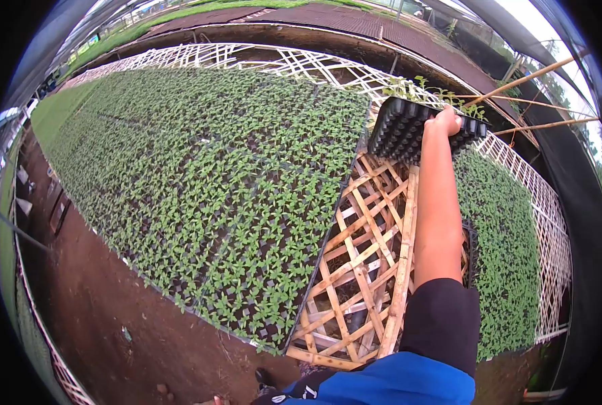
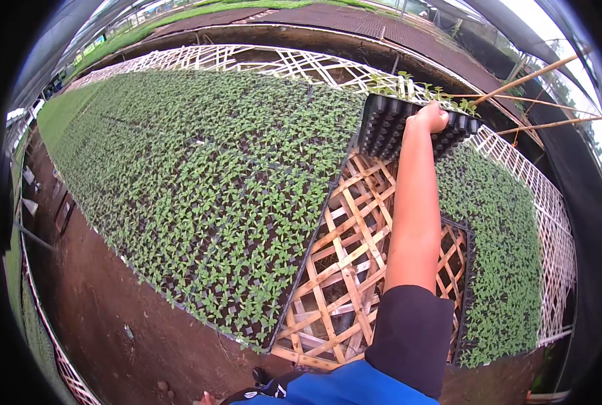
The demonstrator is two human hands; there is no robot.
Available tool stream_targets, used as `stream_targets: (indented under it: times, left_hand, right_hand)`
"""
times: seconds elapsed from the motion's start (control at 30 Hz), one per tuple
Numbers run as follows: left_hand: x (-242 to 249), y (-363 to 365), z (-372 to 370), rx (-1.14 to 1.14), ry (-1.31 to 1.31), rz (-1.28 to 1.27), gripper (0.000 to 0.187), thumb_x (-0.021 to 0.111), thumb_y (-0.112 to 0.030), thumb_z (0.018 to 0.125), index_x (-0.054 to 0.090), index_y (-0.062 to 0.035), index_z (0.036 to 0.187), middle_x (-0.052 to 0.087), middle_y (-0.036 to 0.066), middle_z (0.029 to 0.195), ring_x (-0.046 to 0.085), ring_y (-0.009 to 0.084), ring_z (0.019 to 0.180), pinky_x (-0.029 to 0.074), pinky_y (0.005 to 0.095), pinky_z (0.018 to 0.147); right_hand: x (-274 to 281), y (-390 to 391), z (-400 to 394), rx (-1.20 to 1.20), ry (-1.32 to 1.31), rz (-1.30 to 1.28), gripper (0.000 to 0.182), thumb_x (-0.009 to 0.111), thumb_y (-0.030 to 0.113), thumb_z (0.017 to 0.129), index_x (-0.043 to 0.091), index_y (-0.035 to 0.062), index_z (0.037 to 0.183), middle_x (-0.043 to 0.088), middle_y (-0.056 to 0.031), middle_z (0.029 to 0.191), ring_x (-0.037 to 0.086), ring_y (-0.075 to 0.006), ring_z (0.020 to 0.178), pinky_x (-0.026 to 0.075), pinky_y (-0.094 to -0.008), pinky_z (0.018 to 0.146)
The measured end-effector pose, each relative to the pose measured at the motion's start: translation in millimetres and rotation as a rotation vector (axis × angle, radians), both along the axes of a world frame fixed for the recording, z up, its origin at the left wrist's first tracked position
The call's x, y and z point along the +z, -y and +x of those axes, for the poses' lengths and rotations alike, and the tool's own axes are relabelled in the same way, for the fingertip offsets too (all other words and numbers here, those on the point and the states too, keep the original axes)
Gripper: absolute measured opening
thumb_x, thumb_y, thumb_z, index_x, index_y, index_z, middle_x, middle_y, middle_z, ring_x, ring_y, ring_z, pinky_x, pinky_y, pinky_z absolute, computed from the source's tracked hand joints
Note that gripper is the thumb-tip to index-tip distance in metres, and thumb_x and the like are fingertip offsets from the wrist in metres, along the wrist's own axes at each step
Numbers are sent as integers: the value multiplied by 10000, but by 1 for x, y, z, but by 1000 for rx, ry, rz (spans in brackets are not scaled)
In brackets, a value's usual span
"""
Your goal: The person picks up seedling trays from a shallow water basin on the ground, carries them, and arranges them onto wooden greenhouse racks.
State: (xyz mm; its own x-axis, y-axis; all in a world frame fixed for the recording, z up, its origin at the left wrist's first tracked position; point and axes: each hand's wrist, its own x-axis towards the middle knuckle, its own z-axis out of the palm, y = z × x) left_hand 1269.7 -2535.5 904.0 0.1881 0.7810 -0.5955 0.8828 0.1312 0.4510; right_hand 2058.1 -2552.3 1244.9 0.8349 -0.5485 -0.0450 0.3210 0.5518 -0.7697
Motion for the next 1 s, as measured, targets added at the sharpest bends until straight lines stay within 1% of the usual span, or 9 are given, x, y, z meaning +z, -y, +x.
stream_targets:
  times: [0.13,0.2,0.37,0.43,0.53,0.6,0.73,0.9,1.0]
  left_hand:
    - [2,24,-47,78,-30,-6,427,389,-427,857,580,-50,796,552,99,633,507,235,610,403,360,592]
    - [3,38,-81,115,-55,-6,431,386,-431,859,581,-51,800,552,96,632,505,231,609,403,357,593]
    - [-12,69,-182,219,-59,59,440,379,-440,865,582,-53,811,551,88,631,502,220,607,403,347,595]
    - [-52,42,-196,315,-7,76,529,360,-445,863,560,28,735,554,231,784,518,404,730,393,446,646]
    - [25,-17,-132,143,118,149,454,415,-409,840,578,7,761,558,225,808,516,358,812,396,402,703]
    - [45,-67,-109,-82,398,363,377,446,-363,823,610,-25,843,580,184,856,521,331,847,408,387,747]
    - [58,-133,-94,-214,572,341,367,486,-375,830,585,-55,979,567,125,966,522,250,937,408,339,819]
    - [67,-184,-123,168,1011,-304,385,449,-436,844,550,-112,1026,565,13,974,526,141,859,403,321,721]
    - [97,-218,-175,418,1394,-643,373,376,-418,878,520,-138,1079,545,4,1061,525,155,914,404,344,764]
  right_hand:
    - [34,0,-5,60,41,-70,170,565,27,664,423,58,753,449,-14,726,417,-148,653,351,-353,495]
    - [61,-4,-25,-33,79,-68,164,550,-14,643,393,32,649,412,-8,566,365,-100,461,282,-275,389]
    - [126,-18,-93,160,176,-183,200,580,55,663,390,56,727,434,-36,674,401,-134,510,326,-292,403]
    - [159,-28,-138,255,227,-269,225,597,72,653,381,69,717,416,-40,656,422,-155,548,364,-341,396]
    - [211,-37,-178,322,283,-703,254,630,151,662,558,62,889,556,-103,841,530,-221,711,442,-407,607]
    - [249,-60,-262,724,385,-237,312,629,202,714,558,72,988,550,-89,1005,489,-226,988,336,-435,871]
    - [297,-64,-435,869,572,-342,220,566,110,754,531,-28,923,543,-170,936,518,-251,868,423,-384,732]
    - [329,-88,-549,1655,613,19,294,484,194,820,499,-44,991,519,-159,1011,496,-258,905,410,-394,777]
    - [322,-125,-627,1754,662,11,288,487,200,816,503,-31,988,530,-146,980,509,-247,861,422,-379,740]
